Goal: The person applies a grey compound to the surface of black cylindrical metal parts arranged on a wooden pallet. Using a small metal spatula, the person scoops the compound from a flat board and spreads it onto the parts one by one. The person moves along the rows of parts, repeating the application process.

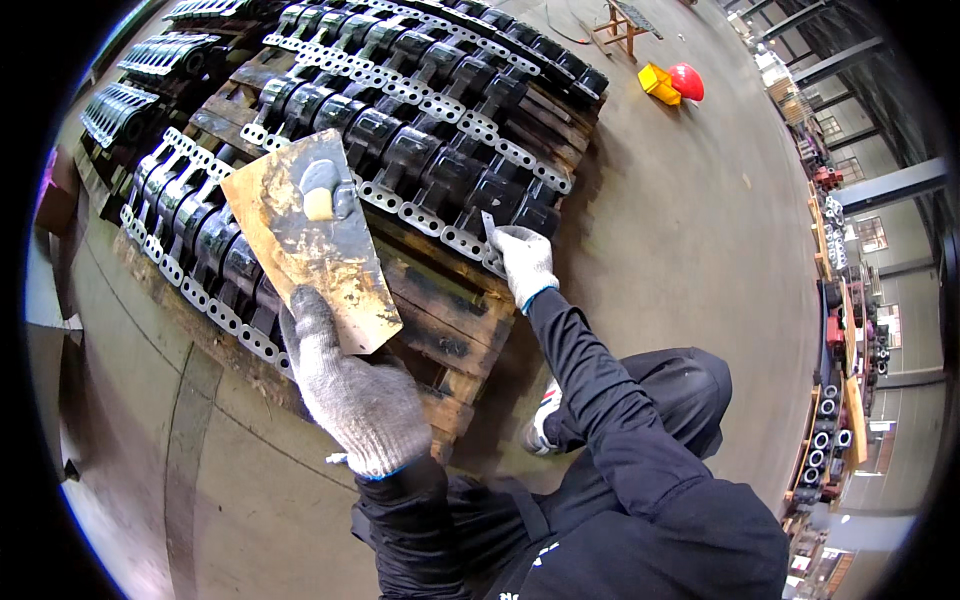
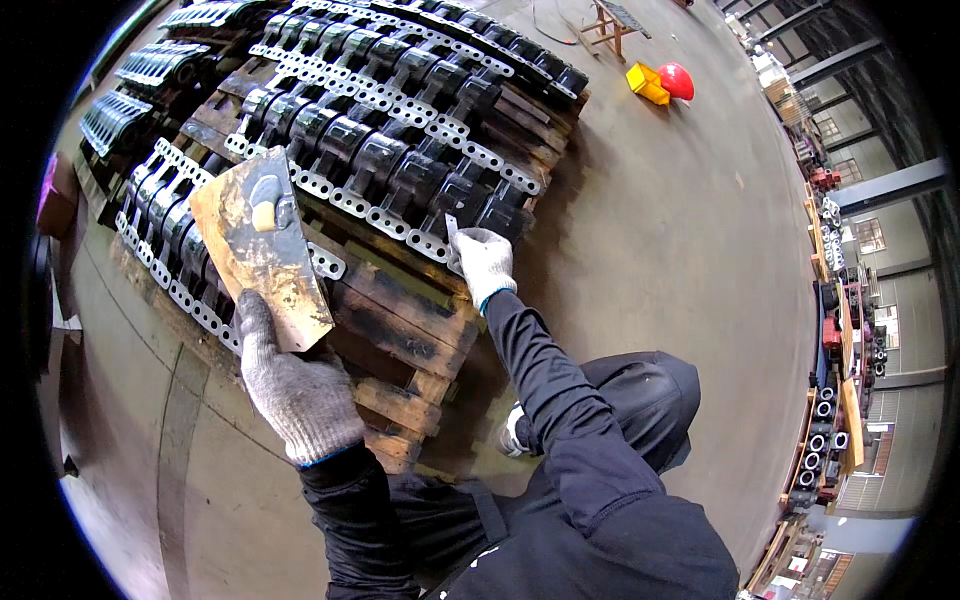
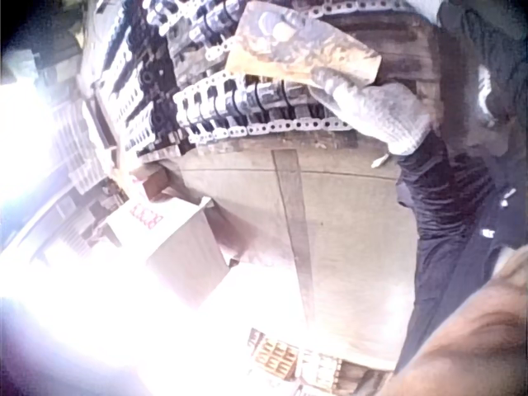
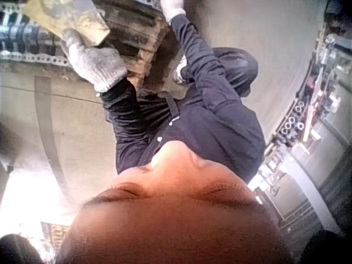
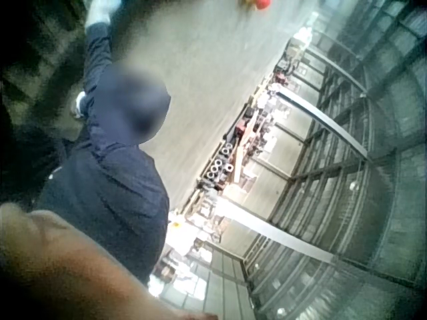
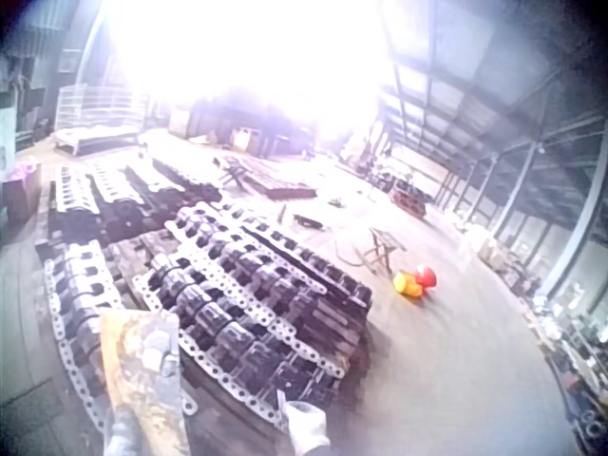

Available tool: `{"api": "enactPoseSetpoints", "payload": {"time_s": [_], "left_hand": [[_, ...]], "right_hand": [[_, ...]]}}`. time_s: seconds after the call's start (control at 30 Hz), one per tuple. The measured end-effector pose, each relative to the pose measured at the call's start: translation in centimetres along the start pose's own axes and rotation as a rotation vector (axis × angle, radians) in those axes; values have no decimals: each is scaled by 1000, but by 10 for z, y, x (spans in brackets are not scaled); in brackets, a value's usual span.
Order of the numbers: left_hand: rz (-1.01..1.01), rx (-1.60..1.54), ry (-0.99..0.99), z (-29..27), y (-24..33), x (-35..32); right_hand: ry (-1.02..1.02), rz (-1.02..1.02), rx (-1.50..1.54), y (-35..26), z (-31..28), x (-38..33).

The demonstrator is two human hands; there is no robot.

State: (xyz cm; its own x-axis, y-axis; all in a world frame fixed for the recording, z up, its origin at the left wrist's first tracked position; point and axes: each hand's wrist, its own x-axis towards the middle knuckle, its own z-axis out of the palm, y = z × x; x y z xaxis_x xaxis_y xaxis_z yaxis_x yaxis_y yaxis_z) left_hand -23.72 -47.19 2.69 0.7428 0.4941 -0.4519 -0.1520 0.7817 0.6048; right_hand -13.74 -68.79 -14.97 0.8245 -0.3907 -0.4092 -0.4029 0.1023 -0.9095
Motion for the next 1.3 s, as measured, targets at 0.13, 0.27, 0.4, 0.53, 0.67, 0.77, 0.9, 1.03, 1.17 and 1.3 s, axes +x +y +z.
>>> {"api": "enactPoseSetpoints", "payload": {"time_s": [0.13, 0.27, 0.4, 0.53, 0.67, 0.77, 0.9, 1.03, 1.17, 1.3], "left_hand": [[9, 1, -28, -5, -3, 2], [21, 41, -18, -5, -2, 2], [39, 66, -61, -6, -4, 2], [77, 121, -59, -7, -5, 4], [25, 59, -45, -6, -7, 4], [29, 59, -46, -5, -6, 4], [2, 61, -18, -3, -6, 3], [44, 83, -52, -7, -6, 3], [51, 88, -54, -5, -5, 2], [9, 81, -25, -3, -4, 1]], "right_hand": [[4, -18, -19, -7, -3, 0], [32, -25, -29, -6, -4, 4], [35, -37, -26, -7, -7, 11], [51, -25, -34, -17, 0, 7], [34, -29, -21, -16, -5, 14], [14, -11, -37, -18, -4, 12], [23, 25, -45, -16, -7, 13], [24, 8, -33, -16, -4, 8], [38, 12, 9, -20, -1, 9], [51, 19, -15, -22, -2, 11]]}}
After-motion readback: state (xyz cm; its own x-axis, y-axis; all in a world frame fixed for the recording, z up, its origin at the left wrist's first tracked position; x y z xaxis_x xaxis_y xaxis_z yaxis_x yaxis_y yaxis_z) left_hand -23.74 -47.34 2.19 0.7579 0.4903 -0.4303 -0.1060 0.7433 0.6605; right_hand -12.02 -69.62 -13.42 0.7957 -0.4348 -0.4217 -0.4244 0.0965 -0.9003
